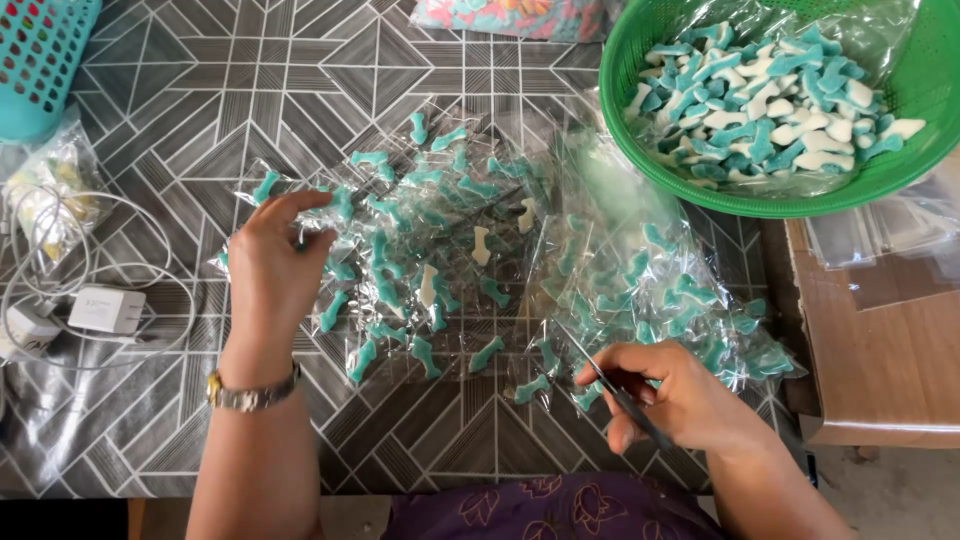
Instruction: The person trims the excess plastic from the edges of small plastic bags containing candies using shears.
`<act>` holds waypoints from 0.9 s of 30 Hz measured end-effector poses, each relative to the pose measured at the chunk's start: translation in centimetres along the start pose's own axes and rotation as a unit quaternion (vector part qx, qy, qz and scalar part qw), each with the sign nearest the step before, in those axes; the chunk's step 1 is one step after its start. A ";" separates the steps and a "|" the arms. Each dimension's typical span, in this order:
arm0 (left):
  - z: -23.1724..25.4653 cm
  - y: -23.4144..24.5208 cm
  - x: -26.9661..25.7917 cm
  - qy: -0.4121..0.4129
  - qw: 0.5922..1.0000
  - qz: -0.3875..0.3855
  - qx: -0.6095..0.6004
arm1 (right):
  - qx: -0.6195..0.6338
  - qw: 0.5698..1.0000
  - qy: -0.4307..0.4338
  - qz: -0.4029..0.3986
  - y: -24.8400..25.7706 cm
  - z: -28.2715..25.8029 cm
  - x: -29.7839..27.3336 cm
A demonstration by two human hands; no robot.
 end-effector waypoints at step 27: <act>12.4 -2.0 0.0 -0.125 0.936 -0.239 -0.226 | -0.039 0.999 -0.027 0.007 -0.3 0.4 0.3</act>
Point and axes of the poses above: each hand's wrist, its own x-axis towards the middle knuckle, its own y-axis out of the back of the hand, z = x × y, the point moved 5 cm from there along x, towards the middle knuckle, and after that the axes turned 13 degrees about x, right-handed, at the moved point
